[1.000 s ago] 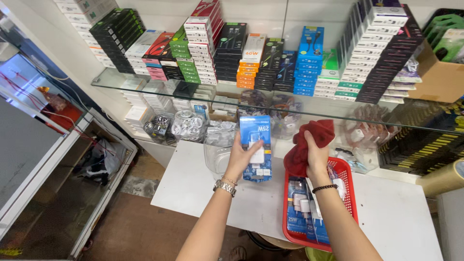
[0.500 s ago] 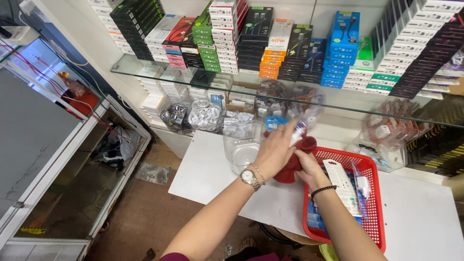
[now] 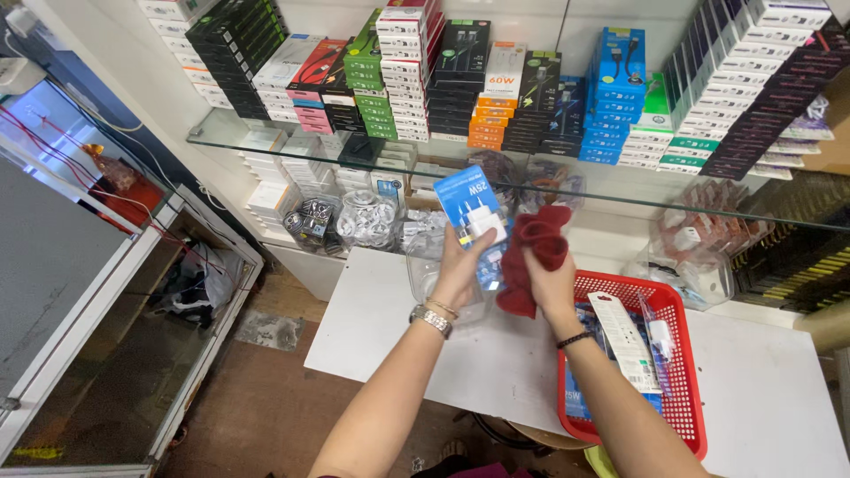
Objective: The person wipes packaged phone chargers and adapter boxes one at a time with a red cloth, then places each cleaned package into a red plastic basket on the counter. They occasionally move a clear plastic container aside and stack cleaned packages inside it before continuing with more packages.
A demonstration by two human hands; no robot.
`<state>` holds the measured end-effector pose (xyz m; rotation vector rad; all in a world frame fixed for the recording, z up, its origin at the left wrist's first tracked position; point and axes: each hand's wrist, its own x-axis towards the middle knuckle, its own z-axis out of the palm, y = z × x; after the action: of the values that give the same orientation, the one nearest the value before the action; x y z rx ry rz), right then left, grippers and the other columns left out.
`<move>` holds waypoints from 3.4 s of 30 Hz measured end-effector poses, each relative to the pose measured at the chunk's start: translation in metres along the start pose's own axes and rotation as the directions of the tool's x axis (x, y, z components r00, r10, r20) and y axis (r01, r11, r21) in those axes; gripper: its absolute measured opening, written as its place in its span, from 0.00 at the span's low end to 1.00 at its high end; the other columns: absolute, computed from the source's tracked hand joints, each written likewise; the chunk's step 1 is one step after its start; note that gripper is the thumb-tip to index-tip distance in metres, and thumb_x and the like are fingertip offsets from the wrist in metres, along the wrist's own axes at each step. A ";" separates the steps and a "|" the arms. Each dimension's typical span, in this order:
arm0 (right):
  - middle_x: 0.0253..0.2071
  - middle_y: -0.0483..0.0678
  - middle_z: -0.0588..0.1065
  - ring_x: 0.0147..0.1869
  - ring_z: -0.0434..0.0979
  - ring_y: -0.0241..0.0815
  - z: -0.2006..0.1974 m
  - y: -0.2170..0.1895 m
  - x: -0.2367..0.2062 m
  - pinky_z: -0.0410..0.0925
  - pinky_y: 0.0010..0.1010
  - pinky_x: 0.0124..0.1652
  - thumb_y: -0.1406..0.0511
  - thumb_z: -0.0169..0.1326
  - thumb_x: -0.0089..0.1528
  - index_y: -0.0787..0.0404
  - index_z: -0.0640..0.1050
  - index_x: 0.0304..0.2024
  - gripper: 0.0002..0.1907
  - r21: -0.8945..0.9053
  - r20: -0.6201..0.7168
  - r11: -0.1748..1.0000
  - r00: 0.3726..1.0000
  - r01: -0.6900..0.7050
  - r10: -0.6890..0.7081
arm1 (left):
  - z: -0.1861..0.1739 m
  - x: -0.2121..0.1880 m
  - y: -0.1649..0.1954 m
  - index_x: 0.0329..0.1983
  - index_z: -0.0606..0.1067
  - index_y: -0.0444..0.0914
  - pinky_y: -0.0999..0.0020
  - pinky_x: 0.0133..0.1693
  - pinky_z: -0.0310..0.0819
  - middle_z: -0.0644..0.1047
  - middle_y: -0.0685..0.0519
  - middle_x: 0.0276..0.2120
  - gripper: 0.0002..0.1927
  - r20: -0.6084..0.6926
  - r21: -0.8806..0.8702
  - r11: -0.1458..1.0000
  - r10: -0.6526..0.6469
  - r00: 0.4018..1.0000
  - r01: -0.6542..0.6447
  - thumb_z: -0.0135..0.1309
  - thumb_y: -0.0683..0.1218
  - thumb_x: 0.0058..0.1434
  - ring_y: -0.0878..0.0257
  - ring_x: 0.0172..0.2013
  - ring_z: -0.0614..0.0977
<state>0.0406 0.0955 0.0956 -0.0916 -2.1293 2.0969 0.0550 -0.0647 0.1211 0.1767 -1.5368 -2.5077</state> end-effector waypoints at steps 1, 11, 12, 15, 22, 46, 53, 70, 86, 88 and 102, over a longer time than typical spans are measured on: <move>0.54 0.51 0.79 0.56 0.79 0.41 -0.005 -0.002 0.006 0.71 0.32 0.56 0.61 0.61 0.63 0.65 0.74 0.56 0.22 -0.060 -0.049 0.998 0.998 0.025 -0.028 | -0.014 0.005 0.005 0.63 0.62 0.38 0.58 0.55 0.75 0.76 0.47 0.55 0.32 0.036 -0.031 0.998 -0.060 0.998 0.061 0.63 0.43 0.58 0.56 0.55 0.79; 0.49 0.48 0.79 0.49 0.80 0.41 -0.004 -0.015 -0.017 0.74 0.33 0.46 0.63 0.61 0.59 0.61 0.75 0.55 0.22 0.139 0.354 0.940 0.902 -0.311 0.246 | -0.037 0.010 0.009 0.69 0.61 0.37 0.65 0.52 0.76 0.77 0.44 0.56 0.40 0.038 0.273 0.961 0.022 0.999 -0.032 0.68 0.46 0.57 0.60 0.54 0.80; 0.49 0.49 0.79 0.48 0.80 0.42 -0.009 -0.016 -0.014 0.73 0.35 0.44 0.62 0.60 0.61 0.62 0.75 0.56 0.22 0.194 0.334 0.918 0.903 -0.347 0.271 | -0.044 0.012 0.016 0.68 0.64 0.37 0.64 0.52 0.76 0.78 0.44 0.55 0.39 0.076 0.402 0.912 0.053 0.996 -0.079 0.68 0.48 0.56 0.59 0.53 0.81; 0.49 0.46 0.78 0.49 0.79 0.40 -0.036 -0.014 -0.001 0.74 0.33 0.46 0.61 0.58 0.62 0.60 0.74 0.57 0.22 0.305 0.214 0.896 0.940 -0.322 0.265 | -0.093 0.036 0.063 0.66 0.70 0.38 0.63 0.52 0.75 0.80 0.43 0.54 0.40 0.207 0.821 0.545 -0.006 0.978 -0.170 0.68 0.56 0.52 0.56 0.51 0.82; 0.49 0.46 0.77 0.51 0.78 0.39 -0.061 0.004 -0.009 0.72 0.33 0.46 0.61 0.59 0.62 0.61 0.72 0.59 0.24 0.280 0.186 0.899 0.937 -0.338 0.294 | -0.106 0.073 0.067 0.47 0.84 0.34 0.61 0.49 0.79 0.84 0.41 0.43 0.37 0.135 0.968 -0.108 -0.543 0.829 -0.228 0.70 0.64 0.40 0.50 0.45 0.87; 0.52 0.49 0.78 0.52 0.78 0.39 -0.280 0.024 0.016 0.72 0.33 0.49 0.66 0.63 0.58 0.63 0.73 0.57 0.25 -0.007 -0.046 0.977 0.976 -0.215 0.214 | 0.143 -0.018 -0.210 0.36 0.81 0.32 0.57 0.44 0.78 0.83 0.38 0.35 0.22 -0.012 0.777 0.600 -0.291 0.957 0.193 0.63 0.57 0.53 0.48 0.38 0.85; 0.57 0.59 0.77 0.60 0.74 0.62 -0.240 0.039 -0.013 0.68 0.44 0.57 0.61 0.69 0.52 0.62 0.75 0.59 0.34 -0.674 0.067 0.657 0.914 0.337 -0.400 | 0.167 -0.044 -0.207 0.55 0.67 0.35 0.64 0.52 0.69 0.77 0.47 0.48 0.14 0.091 0.502 0.858 -0.171 0.981 0.103 0.46 0.47 0.72 0.60 0.48 0.78; 0.55 0.60 0.73 0.60 0.74 0.59 -0.178 -0.030 -0.027 0.67 0.40 0.58 0.70 0.64 0.49 0.64 0.71 0.54 0.31 -0.413 0.218 0.558 0.673 0.720 -0.707 | 0.106 -0.027 -0.125 0.63 0.69 0.40 0.52 0.60 0.70 0.76 0.42 0.57 0.30 0.784 -0.419 0.432 -0.273 0.558 0.799 0.44 0.66 0.70 0.50 0.58 0.77; 0.55 0.51 0.76 0.61 0.69 0.53 -0.114 -0.043 -0.024 0.66 0.39 0.60 0.59 0.62 0.56 0.58 0.80 0.49 0.20 -0.656 0.091 0.726 0.976 0.208 -0.198 | 0.120 -0.058 -0.114 0.67 0.70 0.43 0.61 0.53 0.78 0.78 0.51 0.58 0.34 0.360 -0.359 0.669 -0.543 0.758 0.650 0.43 0.68 0.68 0.59 0.52 0.84; 0.51 0.53 0.77 0.57 0.73 0.56 -0.115 -0.049 -0.001 0.68 0.41 0.56 0.59 0.62 0.57 0.59 0.79 0.49 0.20 -0.616 0.013 0.774 0.984 0.147 -0.177 | 0.114 -0.060 -0.109 0.67 0.70 0.40 0.59 0.53 0.78 0.78 0.48 0.57 0.34 0.438 -0.362 0.647 -0.518 0.735 0.672 0.45 0.67 0.69 0.57 0.51 0.83; 0.51 0.61 0.76 0.55 0.77 0.62 -0.139 -0.023 0.047 0.69 0.42 0.53 0.64 0.62 0.54 0.61 0.75 0.58 0.28 -0.461 0.328 0.663 0.808 0.590 -0.490 | 0.104 -0.055 -0.093 0.70 0.63 0.39 0.66 0.49 0.77 0.78 0.52 0.50 0.38 0.527 0.209 0.913 -0.408 0.746 0.351 0.60 0.35 0.55 0.64 0.48 0.81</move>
<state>0.0163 0.2396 0.1232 0.6227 -2.3911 1.1540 0.0781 0.0794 0.0860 -0.3058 -2.0169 -2.9887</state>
